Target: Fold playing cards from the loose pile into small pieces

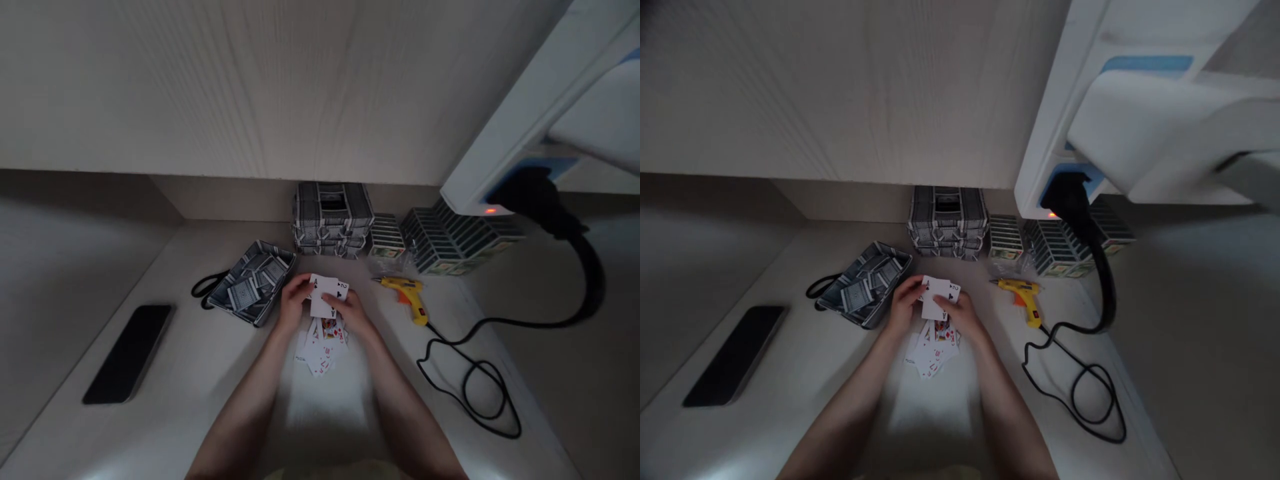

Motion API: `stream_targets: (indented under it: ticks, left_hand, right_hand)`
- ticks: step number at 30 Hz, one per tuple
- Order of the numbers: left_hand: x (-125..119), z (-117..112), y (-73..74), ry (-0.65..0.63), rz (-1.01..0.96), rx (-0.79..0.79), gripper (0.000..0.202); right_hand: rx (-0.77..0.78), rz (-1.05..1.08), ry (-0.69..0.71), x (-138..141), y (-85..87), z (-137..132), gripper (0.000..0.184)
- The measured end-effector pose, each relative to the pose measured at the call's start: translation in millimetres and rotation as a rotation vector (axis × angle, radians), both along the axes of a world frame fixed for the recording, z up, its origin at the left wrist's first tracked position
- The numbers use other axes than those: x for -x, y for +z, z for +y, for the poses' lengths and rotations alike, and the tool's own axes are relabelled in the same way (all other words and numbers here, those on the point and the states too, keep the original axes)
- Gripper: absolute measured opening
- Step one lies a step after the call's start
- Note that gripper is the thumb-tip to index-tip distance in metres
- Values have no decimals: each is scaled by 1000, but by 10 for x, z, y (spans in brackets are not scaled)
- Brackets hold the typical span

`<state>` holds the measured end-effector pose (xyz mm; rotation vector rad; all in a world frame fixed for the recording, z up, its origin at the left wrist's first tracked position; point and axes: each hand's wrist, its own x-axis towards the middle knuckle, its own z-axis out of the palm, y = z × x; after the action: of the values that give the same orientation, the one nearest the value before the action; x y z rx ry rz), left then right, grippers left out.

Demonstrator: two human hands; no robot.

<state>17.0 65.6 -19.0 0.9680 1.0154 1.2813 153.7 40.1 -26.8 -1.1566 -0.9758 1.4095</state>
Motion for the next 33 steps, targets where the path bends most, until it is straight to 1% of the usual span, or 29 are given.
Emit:
stream_targets:
  ticks: [4,7,11,15,19,24,27,33]
  left_hand:
    - [-4,14,25,-94,-156,67,40]
    - [-24,27,14,-84,-188,84,38]
    - [-65,42,-27,11,-166,89,32]
    - [-97,62,-63,63,-135,92,33]
    - [-111,75,-62,111,-96,94,34]
    - [-116,69,-22,68,-25,70,33]
    - [-118,62,-20,57,8,56,33]
    - [-133,56,-63,41,50,40,37]
  right_hand:
    - [16,23,3,1,5,1,31]
    - [8,-10,-38,12,4,9,30]
    - [-10,-69,-143,25,14,35,34]
    - [-50,-100,-224,35,-13,62,36]
    - [-63,-121,-222,43,-73,67,37]
    - [-92,-222,-202,43,-115,60,37]
    - [-91,-230,-205,41,-116,57,37]
    - [-85,-213,-233,34,-130,64,36]
